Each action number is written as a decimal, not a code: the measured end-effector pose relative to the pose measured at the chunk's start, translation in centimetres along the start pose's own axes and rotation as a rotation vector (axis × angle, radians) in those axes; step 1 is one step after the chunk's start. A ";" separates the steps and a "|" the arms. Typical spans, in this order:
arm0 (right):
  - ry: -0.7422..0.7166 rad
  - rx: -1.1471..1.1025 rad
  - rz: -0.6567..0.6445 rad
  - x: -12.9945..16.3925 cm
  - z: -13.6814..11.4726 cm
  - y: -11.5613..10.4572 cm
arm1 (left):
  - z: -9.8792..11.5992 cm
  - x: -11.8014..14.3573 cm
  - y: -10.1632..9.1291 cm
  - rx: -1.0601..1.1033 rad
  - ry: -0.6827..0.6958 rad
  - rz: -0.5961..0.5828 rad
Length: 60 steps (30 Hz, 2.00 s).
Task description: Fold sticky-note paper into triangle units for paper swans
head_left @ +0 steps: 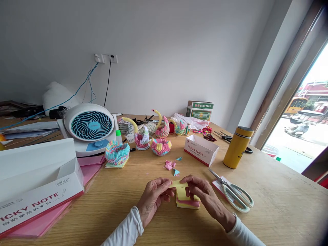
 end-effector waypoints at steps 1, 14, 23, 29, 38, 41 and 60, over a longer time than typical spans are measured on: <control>-0.038 0.068 -0.001 0.0 -0.4 0.0 | -0.1 0.0 -0.1 0.016 -0.013 0.005; 0.071 -0.051 0.099 -0.5 1.7 0.4 | 0.0 -0.4 0.1 -0.410 0.143 -0.040; 0.124 -0.147 0.077 -0.3 0.9 1.4 | 0.5 -0.2 0.6 -0.434 0.140 -0.008; 0.119 -0.124 0.112 -0.3 1.0 1.3 | 0.5 -0.1 0.7 -0.461 0.138 -0.008; 0.090 -0.096 0.130 -0.2 1.6 1.5 | 0.2 0.1 0.7 -0.455 0.095 0.037; 0.110 -0.083 0.135 -0.2 1.7 1.5 | -0.2 0.1 0.4 -0.441 0.063 0.072; 0.165 -0.257 0.161 0.1 3.4 1.4 | -2.1 0.4 -0.8 -0.390 -0.158 0.165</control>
Point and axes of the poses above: each hand's wrist, its own x-axis away from the middle knuckle, its own y-axis out of the palm, z = x × y, the point moved 5 cm from there along -x, towards the middle knuckle, and after that the axes turned 8 degrees about -z, right-handed, at the moved point
